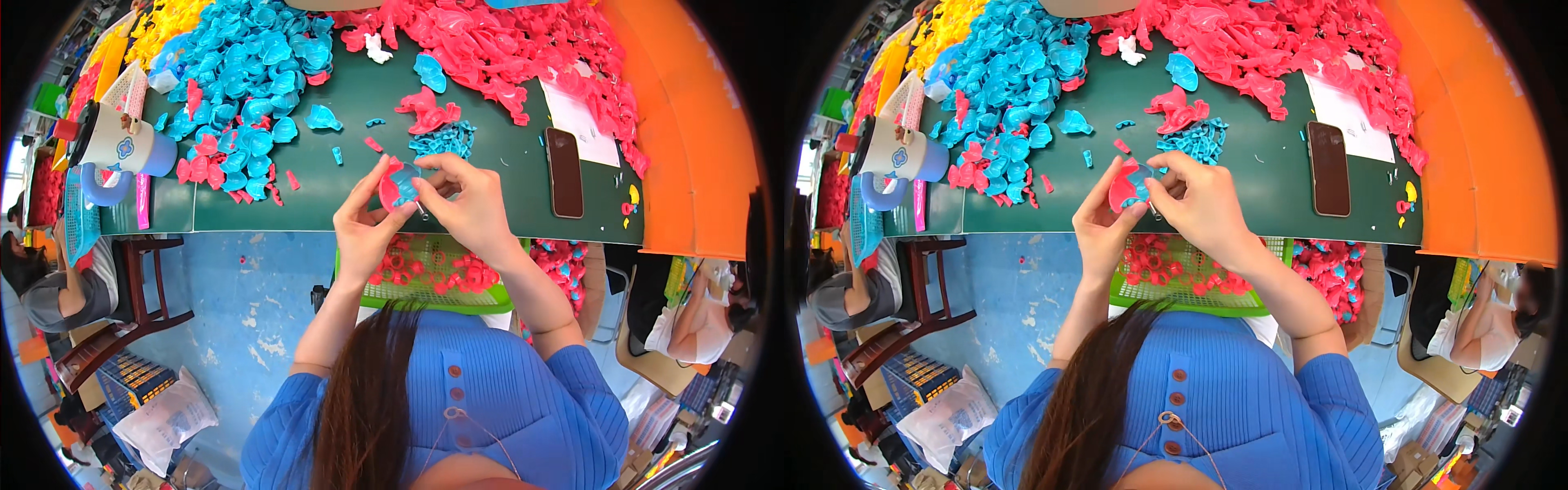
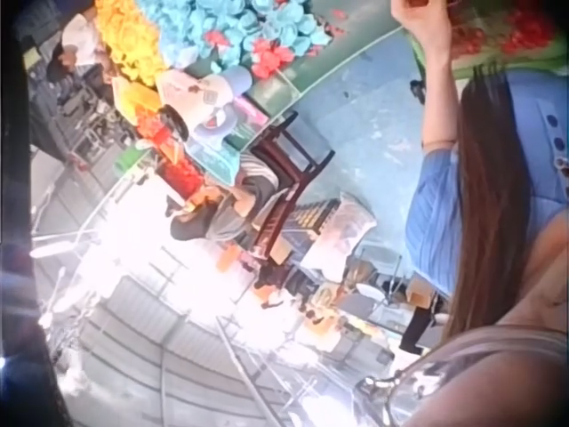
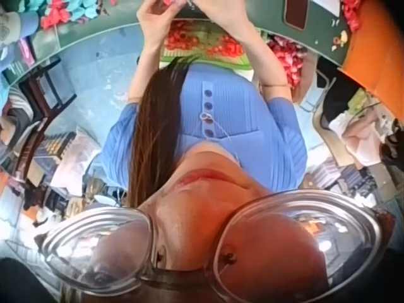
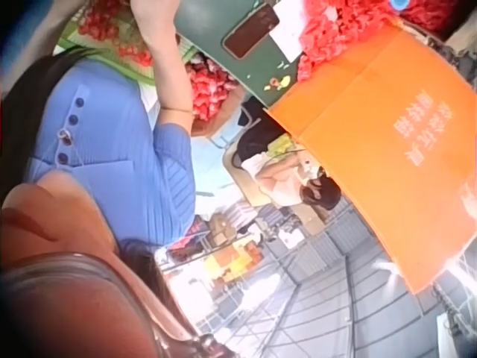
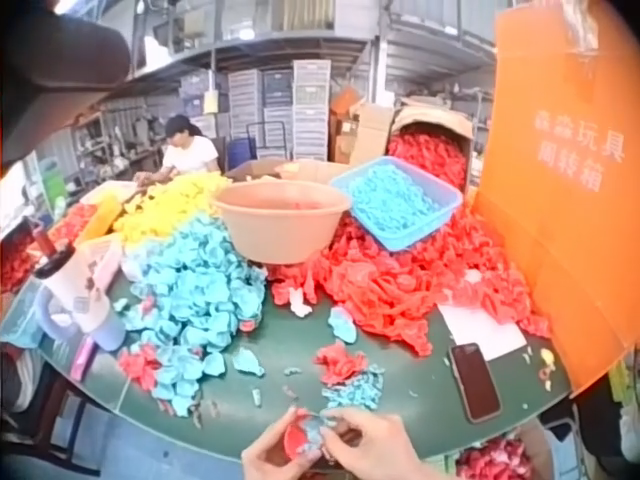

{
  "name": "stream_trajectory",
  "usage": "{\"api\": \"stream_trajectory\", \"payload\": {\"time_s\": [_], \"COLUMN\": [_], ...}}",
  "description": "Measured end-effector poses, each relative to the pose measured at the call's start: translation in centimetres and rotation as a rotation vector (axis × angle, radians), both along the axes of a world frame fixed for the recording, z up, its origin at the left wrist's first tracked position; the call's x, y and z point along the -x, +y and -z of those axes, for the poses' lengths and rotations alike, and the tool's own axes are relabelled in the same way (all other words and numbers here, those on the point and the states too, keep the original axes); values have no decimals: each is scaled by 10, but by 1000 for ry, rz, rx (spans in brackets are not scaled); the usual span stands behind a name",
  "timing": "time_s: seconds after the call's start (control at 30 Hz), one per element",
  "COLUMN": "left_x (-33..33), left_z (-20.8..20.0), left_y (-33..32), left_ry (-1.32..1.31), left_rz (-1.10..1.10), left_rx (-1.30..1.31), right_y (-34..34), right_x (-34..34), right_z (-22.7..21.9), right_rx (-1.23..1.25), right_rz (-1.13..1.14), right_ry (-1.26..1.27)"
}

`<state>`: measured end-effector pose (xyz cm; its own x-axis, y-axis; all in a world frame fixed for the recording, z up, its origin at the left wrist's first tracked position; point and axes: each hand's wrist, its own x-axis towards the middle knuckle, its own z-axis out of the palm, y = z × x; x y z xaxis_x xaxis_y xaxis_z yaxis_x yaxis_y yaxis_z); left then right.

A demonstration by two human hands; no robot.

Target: Assembling small plastic parts by joining pink shells with blue inserts on a factory workbench.

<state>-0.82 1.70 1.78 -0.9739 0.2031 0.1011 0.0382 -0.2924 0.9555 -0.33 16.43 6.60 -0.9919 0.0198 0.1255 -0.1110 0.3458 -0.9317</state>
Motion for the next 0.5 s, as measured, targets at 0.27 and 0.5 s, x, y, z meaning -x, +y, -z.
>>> {"api": "stream_trajectory", "payload": {"time_s": [0.27, 0.5], "left_x": [7, 6], "left_z": [14, 10], "left_y": [-29, -44], "left_ry": [-205, -182], "left_rz": [-143, -131], "left_rx": [-316, -248], "right_y": [-10, 32], "right_x": [62, 257], "right_z": [5, 49], "right_rx": [47, -378], "right_rz": [-252, 48], "right_ry": [-77, 125]}}
